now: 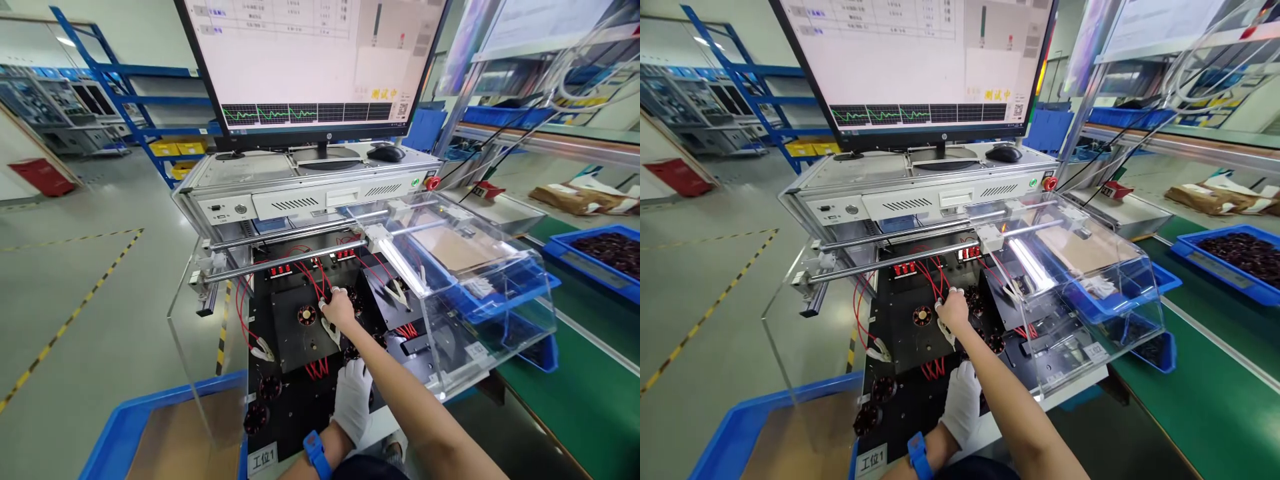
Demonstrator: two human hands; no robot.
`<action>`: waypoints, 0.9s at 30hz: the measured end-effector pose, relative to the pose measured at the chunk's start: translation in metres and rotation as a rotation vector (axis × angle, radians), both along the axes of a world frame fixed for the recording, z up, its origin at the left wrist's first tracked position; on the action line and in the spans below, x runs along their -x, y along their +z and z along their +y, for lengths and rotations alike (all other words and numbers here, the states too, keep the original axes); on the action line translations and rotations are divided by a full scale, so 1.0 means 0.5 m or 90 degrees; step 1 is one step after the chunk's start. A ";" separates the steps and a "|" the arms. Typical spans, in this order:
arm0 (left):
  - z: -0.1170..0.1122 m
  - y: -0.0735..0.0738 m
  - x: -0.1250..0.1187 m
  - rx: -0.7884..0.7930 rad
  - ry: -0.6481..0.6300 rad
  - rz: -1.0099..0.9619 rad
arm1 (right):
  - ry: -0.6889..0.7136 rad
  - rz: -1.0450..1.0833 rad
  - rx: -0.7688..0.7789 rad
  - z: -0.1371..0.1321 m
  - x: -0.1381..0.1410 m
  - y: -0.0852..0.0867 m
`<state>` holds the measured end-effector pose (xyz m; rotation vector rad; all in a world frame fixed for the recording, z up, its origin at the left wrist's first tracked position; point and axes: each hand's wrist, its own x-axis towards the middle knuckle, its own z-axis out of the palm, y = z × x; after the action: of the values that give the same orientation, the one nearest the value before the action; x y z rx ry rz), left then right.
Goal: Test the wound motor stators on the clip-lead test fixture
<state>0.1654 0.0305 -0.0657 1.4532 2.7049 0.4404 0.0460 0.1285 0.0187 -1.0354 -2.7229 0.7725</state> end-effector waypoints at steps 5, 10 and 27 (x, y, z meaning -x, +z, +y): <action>-0.042 -0.033 -0.009 0.049 0.013 -0.031 | -0.037 -0.028 0.006 0.043 0.014 0.018; -0.073 -0.016 -0.001 0.015 0.076 -0.222 | -0.017 -0.089 0.104 0.093 0.027 0.019; -0.275 0.159 0.241 -0.455 0.441 -0.308 | 0.315 -0.118 0.000 -0.020 0.039 0.067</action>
<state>0.0449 -0.1070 0.0136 0.2683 2.6285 1.6555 0.0266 0.1186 0.0523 -0.4446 -3.1882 0.7683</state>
